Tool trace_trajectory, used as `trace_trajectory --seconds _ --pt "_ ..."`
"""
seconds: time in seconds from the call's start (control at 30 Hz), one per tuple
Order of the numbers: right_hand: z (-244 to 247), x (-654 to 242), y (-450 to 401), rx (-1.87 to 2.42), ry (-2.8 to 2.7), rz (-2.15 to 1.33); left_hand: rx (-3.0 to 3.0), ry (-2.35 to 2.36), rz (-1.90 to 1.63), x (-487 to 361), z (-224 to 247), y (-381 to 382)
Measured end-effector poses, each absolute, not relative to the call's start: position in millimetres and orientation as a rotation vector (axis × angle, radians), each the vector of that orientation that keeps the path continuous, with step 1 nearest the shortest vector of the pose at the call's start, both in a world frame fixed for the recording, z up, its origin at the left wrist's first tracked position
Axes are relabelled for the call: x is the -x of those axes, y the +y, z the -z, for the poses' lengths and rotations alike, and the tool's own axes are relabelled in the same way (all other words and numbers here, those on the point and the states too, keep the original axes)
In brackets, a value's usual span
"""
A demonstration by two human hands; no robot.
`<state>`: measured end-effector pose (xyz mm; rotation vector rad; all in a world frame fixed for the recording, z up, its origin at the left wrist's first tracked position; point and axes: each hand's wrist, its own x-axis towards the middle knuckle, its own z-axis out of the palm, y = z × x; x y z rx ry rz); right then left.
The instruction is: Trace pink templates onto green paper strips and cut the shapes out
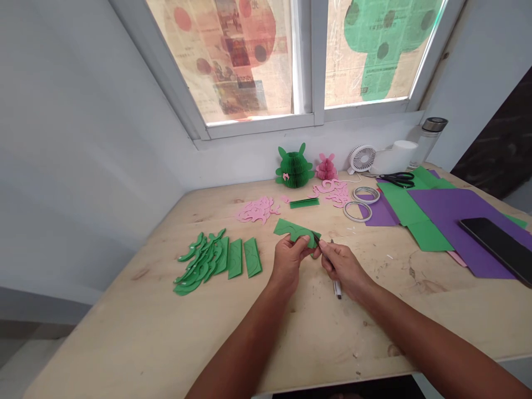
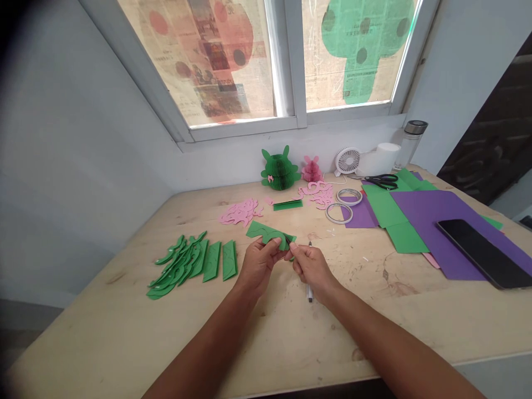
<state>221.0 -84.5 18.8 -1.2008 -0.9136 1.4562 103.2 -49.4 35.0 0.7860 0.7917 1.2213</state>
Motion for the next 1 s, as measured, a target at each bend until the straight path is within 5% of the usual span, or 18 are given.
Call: trace_trajectory --seconds 1.0 --pt "-18.8 -222.1 -84.2 1.219 -0.932 -1.449 -0.788 0.813 -1.191 -100.9 -30.8 -46.9"
